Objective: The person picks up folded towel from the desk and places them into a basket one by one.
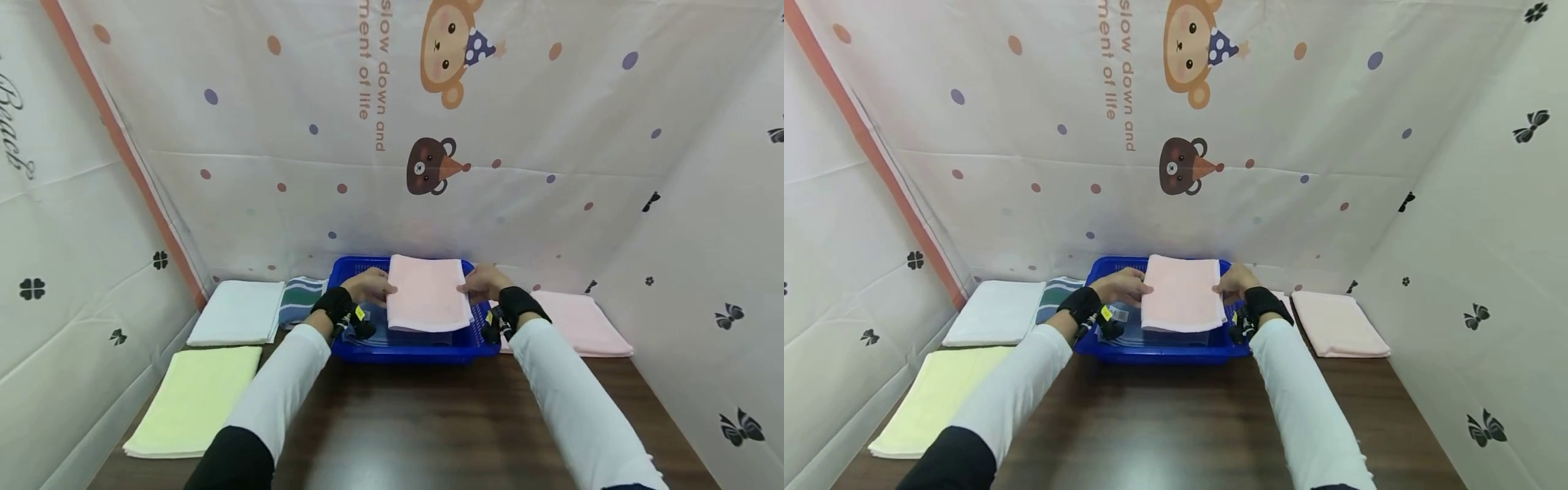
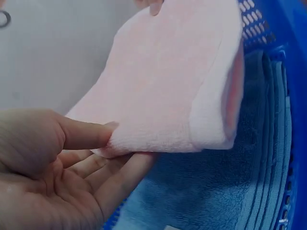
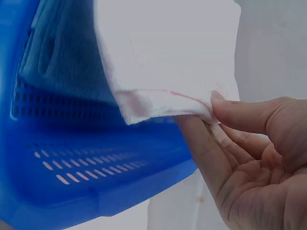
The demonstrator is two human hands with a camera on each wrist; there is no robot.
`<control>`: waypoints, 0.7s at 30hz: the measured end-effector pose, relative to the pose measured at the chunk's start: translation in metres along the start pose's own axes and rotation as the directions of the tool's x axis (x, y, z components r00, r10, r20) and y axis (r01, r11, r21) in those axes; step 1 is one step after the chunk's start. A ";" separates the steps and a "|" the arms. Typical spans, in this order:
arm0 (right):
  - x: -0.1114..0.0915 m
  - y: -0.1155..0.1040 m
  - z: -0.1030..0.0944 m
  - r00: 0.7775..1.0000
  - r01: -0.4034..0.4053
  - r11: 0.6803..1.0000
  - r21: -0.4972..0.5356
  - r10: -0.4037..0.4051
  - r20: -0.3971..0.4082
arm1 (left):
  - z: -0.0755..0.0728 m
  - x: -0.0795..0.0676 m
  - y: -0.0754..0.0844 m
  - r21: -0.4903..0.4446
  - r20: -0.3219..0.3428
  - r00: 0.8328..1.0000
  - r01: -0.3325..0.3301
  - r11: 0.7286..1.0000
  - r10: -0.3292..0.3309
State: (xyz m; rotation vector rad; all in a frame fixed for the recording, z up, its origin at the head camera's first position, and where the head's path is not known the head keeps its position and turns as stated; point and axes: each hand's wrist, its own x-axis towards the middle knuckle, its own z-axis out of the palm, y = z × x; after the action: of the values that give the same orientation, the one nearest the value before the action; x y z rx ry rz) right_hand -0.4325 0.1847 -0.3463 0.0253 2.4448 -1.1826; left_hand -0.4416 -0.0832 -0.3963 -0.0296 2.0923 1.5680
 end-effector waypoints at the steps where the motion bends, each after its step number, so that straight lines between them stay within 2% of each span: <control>1: 0.006 0.002 0.001 1.000 -0.017 0.999 -0.037 0.017 -0.017 | 0.001 0.005 -0.001 -0.005 0.010 1.000 0.017 1.000 -0.017; 3: 0.018 0.007 0.005 0.997 -0.046 0.989 -0.142 0.037 -0.065 | 0.003 0.014 -0.004 -0.012 0.023 0.999 0.050 0.999 -0.049; 5: 0.028 0.010 0.011 0.993 -0.075 0.960 -0.271 0.047 -0.108 | 0.007 0.021 -0.008 0.006 0.028 0.997 0.074 0.997 -0.075; 7: 0.036 0.013 0.017 0.989 -0.102 0.911 -0.400 0.049 -0.140 | 0.011 0.027 -0.012 0.020 0.034 0.995 0.098 0.995 -0.099; 10: 0.039 0.014 0.026 0.983 -0.138 0.845 -0.517 0.052 -0.177 | 0.017 0.031 -0.017 0.038 0.049 0.991 0.123 0.992 -0.124; 13: 0.040 0.017 0.032 0.977 -0.159 0.805 -0.572 0.044 -0.209 | 0.023 0.033 -0.019 0.050 0.044 0.989 0.141 0.989 -0.143; 17: 0.040 0.020 0.038 0.969 -0.166 0.799 -0.577 0.023 -0.247 | 0.026 0.036 -0.019 0.098 0.032 0.983 0.179 0.979 -0.183; 21: 0.039 0.021 0.044 0.968 -0.167 0.792 -0.588 0.019 -0.250 | 0.024 0.037 -0.017 0.159 0.075 0.970 0.219 0.963 -0.232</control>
State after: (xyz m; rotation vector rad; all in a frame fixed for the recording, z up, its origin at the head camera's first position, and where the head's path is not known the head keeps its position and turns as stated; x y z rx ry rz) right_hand -0.4483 0.1587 -0.4009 0.1002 2.8821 -0.3146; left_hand -0.4590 -0.0560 -0.4312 -0.1351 2.0477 1.2526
